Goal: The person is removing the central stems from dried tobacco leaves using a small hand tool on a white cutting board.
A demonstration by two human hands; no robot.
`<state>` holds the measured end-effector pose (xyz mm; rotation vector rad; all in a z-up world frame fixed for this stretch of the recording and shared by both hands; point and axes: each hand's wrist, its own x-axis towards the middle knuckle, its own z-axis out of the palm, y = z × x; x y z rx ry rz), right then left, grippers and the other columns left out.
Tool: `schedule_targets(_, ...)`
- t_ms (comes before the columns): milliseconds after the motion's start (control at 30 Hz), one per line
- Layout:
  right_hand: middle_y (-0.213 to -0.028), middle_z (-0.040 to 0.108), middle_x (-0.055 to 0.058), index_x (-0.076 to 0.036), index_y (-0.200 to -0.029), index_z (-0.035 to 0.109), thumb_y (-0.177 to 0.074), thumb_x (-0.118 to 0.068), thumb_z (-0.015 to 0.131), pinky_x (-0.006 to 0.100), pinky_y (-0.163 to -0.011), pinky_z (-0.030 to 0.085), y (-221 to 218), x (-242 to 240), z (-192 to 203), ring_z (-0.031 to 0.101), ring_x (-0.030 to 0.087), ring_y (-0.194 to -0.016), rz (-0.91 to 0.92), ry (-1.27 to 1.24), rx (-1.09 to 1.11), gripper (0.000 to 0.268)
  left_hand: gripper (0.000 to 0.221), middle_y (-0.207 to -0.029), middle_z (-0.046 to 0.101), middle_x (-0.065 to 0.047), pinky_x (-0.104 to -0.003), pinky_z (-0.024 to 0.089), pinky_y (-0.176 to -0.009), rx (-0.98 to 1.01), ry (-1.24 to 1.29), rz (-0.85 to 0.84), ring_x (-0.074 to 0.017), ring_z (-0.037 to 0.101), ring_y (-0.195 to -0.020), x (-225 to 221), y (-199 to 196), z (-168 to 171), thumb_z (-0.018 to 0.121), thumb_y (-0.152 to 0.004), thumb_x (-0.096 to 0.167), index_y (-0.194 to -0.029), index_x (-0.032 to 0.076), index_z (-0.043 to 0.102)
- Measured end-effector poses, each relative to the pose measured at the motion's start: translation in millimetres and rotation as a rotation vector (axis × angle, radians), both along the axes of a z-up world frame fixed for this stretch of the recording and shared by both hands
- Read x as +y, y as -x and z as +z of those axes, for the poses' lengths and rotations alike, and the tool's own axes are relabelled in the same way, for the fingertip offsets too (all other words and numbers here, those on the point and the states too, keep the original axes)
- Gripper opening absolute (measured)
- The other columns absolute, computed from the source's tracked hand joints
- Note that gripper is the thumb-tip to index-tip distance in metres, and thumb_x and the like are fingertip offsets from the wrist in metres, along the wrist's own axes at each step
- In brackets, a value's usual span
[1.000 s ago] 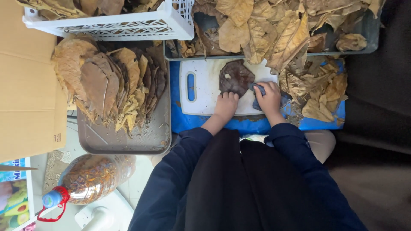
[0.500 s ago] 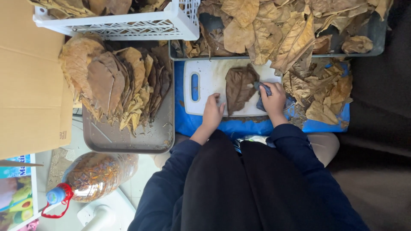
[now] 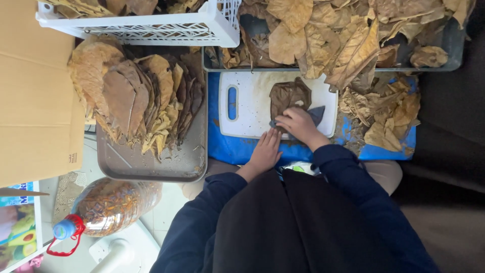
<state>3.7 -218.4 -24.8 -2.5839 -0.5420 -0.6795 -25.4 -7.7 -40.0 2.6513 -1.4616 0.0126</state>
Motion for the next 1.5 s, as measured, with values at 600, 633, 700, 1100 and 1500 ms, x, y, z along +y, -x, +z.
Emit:
schedule_targets(600,-0.09,0.064,0.01,-0.019,-0.1,0.077,-0.091,-0.036,0.078,0.044,-0.072,0.056,-41.8,-18.4,-14.7,0.068,0.033,-0.082,0.186,0.094,0.061,0.019,0.114,-0.148,0.048,-0.03,-0.054,0.029,-0.124,-0.039,-0.004,-0.007,-0.0451,0.039,-0.146,-6.4,1.5,-25.2,0.063,-0.079,0.076,-0.151,-0.009,0.041)
schedule_targets(633,-0.09,0.064,0.01,-0.019,-0.1,0.077,-0.091,-0.036,0.078,0.044,-0.072,0.056,-54.4,-14.4,3.4,0.068,0.033,-0.082,0.189,0.092,0.057,0.019,0.114,-0.148,0.048,-0.03,-0.054,0.029,-0.124,-0.043,-0.006,-0.003,-0.0451,0.039,-0.146,-7.3,2.3,-23.8,0.063,-0.079,0.076,-0.151,-0.009,0.041)
schedule_targets(700,-0.111,0.072,0.016,-0.012,-0.112,0.068,-0.096,-0.054,0.069,0.049,-0.102,0.05,-78.8,-5.9,40.0,0.065,0.037,-0.116,-0.312,-0.3,0.81,0.045,0.112,-0.147,0.048,-0.03,-0.053,0.027,-0.126,0.002,-0.016,0.024,-0.045,0.04,-0.146,-9.1,5.1,-20.4,0.069,-0.077,0.071,-0.151,-0.009,0.041)
schedule_targets(1100,-0.092,0.06,0.0,-0.023,-0.114,0.074,-0.095,-0.033,0.078,0.036,-0.073,0.059,-40.4,-19.8,6.8,0.069,0.024,-0.086,0.164,0.073,0.071,0.022,0.106,-0.148,0.049,-0.027,-0.051,0.029,-0.126,-0.09,-0.058,0.041,-0.0435,0.04,-0.146,-11.5,4.1,-19.8,0.065,-0.081,0.072,-0.15,-0.006,0.044)
schedule_targets(1500,-0.04,0.042,-0.006,-0.015,-0.061,0.054,-0.115,-0.054,0.064,0.022,-0.032,0.026,-149.1,-67.9,-59.4,0.037,0.007,-0.033,-0.525,-0.125,0.462,0.068,0.107,-0.146,0.051,-0.024,-0.05,0.031,-0.126,-0.112,-0.104,0.061,-0.0413,0.043,-0.144,-13.0,6.7,-14.3,0.063,-0.079,0.074,-0.15,-0.003,0.044)
